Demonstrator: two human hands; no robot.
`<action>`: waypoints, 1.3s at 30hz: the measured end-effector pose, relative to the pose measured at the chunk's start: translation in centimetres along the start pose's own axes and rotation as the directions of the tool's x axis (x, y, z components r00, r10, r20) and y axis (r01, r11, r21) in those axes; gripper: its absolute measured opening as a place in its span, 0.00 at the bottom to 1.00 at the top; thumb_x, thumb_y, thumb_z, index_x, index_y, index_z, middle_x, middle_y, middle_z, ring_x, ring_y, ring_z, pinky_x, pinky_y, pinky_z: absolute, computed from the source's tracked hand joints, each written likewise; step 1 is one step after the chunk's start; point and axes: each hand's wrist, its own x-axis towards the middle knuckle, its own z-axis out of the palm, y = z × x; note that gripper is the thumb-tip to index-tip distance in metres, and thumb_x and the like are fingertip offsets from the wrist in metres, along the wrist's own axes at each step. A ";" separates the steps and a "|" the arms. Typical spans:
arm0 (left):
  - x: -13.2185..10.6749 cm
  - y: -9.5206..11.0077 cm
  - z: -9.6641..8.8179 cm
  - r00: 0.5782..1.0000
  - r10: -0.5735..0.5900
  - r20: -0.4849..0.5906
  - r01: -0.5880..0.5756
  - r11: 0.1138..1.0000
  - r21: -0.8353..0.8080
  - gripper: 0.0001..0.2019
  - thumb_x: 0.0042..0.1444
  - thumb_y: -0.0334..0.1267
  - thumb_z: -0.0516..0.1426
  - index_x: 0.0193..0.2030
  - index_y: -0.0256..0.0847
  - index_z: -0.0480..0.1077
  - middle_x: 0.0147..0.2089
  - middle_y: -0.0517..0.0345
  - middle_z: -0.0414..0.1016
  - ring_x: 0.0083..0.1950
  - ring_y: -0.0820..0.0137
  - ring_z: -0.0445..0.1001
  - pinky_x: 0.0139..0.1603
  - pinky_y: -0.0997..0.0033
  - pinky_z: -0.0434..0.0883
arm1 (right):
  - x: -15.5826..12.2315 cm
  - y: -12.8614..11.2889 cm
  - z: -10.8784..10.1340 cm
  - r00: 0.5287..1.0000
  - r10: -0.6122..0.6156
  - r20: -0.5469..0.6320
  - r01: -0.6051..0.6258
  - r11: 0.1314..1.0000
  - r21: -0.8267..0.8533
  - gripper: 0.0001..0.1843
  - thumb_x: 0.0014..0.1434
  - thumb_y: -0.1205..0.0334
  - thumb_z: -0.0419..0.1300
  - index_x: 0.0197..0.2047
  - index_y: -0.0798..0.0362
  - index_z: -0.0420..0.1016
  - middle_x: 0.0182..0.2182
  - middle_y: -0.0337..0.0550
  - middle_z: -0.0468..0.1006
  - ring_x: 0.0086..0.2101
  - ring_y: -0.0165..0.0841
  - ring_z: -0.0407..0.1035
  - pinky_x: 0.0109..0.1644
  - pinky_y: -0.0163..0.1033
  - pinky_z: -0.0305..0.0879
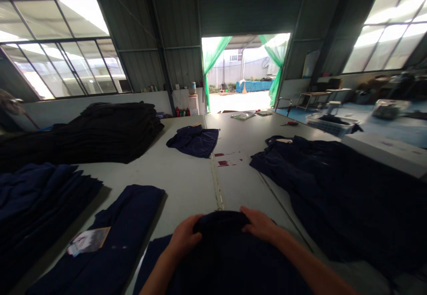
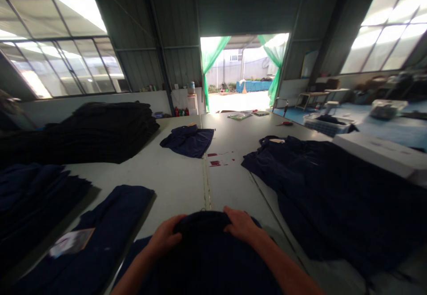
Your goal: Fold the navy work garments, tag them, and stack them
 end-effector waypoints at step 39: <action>-3.3 0.0 12.1 0.849 -0.467 -0.247 0.114 0.619 -0.777 0.17 0.38 0.52 0.58 0.20 0.41 0.60 0.17 0.65 0.65 0.22 0.75 0.64 0.25 0.75 0.62 | -7.1 -7.1 8.9 0.927 0.096 -0.361 -0.055 0.991 0.123 0.07 0.50 0.64 0.55 0.33 0.51 0.71 0.33 0.42 0.74 0.40 0.37 0.64 0.44 0.40 0.53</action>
